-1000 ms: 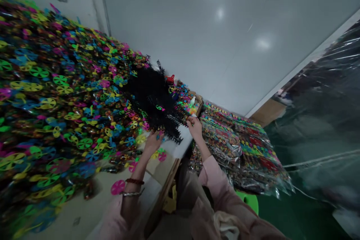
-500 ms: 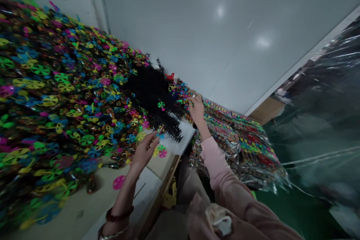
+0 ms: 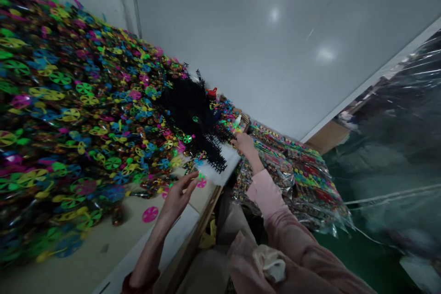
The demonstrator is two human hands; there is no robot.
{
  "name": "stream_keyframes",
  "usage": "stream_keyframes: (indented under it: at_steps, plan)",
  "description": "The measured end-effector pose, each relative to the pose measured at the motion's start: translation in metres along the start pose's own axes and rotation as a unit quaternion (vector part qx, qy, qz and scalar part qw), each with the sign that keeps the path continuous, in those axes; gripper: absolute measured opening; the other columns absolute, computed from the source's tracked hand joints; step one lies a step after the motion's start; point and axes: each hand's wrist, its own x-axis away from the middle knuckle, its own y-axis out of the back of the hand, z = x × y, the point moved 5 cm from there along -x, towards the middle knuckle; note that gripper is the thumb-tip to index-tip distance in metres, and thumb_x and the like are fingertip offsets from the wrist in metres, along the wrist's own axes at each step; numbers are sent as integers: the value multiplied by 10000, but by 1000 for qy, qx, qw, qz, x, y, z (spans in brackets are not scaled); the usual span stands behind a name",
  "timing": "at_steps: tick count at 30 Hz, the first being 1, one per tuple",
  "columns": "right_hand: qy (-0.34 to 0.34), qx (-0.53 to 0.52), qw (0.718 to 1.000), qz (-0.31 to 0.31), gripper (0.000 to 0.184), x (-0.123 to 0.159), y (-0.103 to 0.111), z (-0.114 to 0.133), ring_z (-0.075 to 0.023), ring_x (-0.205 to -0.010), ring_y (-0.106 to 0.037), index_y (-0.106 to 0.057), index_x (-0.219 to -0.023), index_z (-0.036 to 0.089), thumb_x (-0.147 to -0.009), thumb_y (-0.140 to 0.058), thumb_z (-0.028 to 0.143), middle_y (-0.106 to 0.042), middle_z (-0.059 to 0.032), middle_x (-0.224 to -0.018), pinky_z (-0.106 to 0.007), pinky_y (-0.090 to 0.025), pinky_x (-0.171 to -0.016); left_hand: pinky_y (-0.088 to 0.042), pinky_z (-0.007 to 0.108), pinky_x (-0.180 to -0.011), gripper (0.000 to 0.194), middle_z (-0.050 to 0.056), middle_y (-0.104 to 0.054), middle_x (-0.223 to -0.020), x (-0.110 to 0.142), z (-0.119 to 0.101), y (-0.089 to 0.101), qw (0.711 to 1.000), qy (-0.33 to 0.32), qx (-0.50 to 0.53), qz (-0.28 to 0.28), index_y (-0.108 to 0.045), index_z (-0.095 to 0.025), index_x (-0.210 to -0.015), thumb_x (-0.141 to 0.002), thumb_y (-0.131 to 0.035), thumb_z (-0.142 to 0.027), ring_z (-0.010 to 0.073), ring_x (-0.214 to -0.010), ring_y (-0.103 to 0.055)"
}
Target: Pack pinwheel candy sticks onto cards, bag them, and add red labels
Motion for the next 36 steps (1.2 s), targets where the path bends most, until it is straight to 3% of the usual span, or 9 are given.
stream_keyframes:
  at_steps: [3, 7, 12, 15, 18, 20, 25, 28, 36]
  plan:
    - [-8, -39, 994, -102, 312, 4, 13, -7, -215, -960, -603, -641, -1054, 215, -944, -426, 413, -643, -101, -1008, -332, -469, -834, -506, 374, -893, 463, 74, -706, -1100, 9, 1, 10, 1000, -3, -10, -6, -707, -251, -1031, -713, -651, -582, 285, -1022, -648]
    - [1, -131, 949, -288, 401, 1, 15, -9, -212, -1056, -543, -628, -1105, 198, -966, -302, 386, -570, -122, -1111, -355, -430, -927, -494, 364, -906, 425, 76, -710, -1085, 20, 2, 19, 999, -7, 20, -36, -707, -232, -1051, -739, -660, -517, 274, -1011, -648]
    - [53, -268, 936, -221, 380, -11, -34, -13, -198, -1016, -551, -648, -999, 150, -909, -343, 358, -617, -115, -1002, -359, -423, -951, -494, 361, -873, 337, 76, -711, -1075, 36, 13, 28, 997, 6, 46, -65, -720, -250, -1021, -756, -663, -450, 272, -979, -652]
    - [44, -333, 913, -231, 412, 3, -48, -19, -190, -1013, -557, -618, -1039, 146, -900, -315, 388, -618, -114, -1048, -352, -442, -929, -491, 359, -858, 311, 80, -711, -1065, 33, 23, 22, 995, 5, 77, -69, -725, -251, -989, -734, -696, -427, 270, -954, -651]
    - [39, -419, 877, -232, 429, 27, -50, -16, -182, -942, -573, -571, -1133, 152, -871, -359, 418, -598, -100, -1057, -330, -481, -844, -479, 358, -849, 345, 98, -702, -1056, 6, 29, -7, 987, 29, 152, -45, -703, -219, -999, -724, -717, -426, 248, -918, -647]
    - [55, -451, 864, -214, 440, 44, -50, -5, -183, -909, -574, -539, -1183, 163, -845, -421, 419, -590, -82, -1017, -330, -488, -815, -482, 334, -798, 379, 113, -686, -1058, -23, 31, -35, 969, 91, 230, -26, -677, -190, -991, -705, -746, -428, 222, -881, -646]
    - [130, -523, 830, -146, 495, 79, -59, 25, -172, -963, -566, -489, -1241, 208, -787, -607, 366, -565, -50, -1028, -332, -460, -902, -483, 282, -686, 351, 42, -637, -789, -94, 26, -95, 860, 215, 463, 19, -591, -151, -821, -698, -766, -429, 129, -672, -601]
    - [122, -549, 819, -115, 528, 89, -71, 24, -158, -979, -571, -467, -1246, 224, -768, -660, 338, -555, -44, -1043, -304, -465, -888, -465, 239, -656, 255, -17, -570, -675, -114, 28, -98, 842, 210, 496, -28, -540, -158, -733, -743, -732, -324, 85, -601, -547]
    - [-11, -554, 825, -115, 403, 99, -83, 4, -135, -730, -554, -541, -1112, 180, -814, -593, 446, -593, -47, -942, -254, -463, -638, -452, 218, -675, 269, -45, -555, -636, -113, 16, -87, 873, 120, 471, -43, -543, -143, -664, -604, -803, -173, 68, -603, -528]
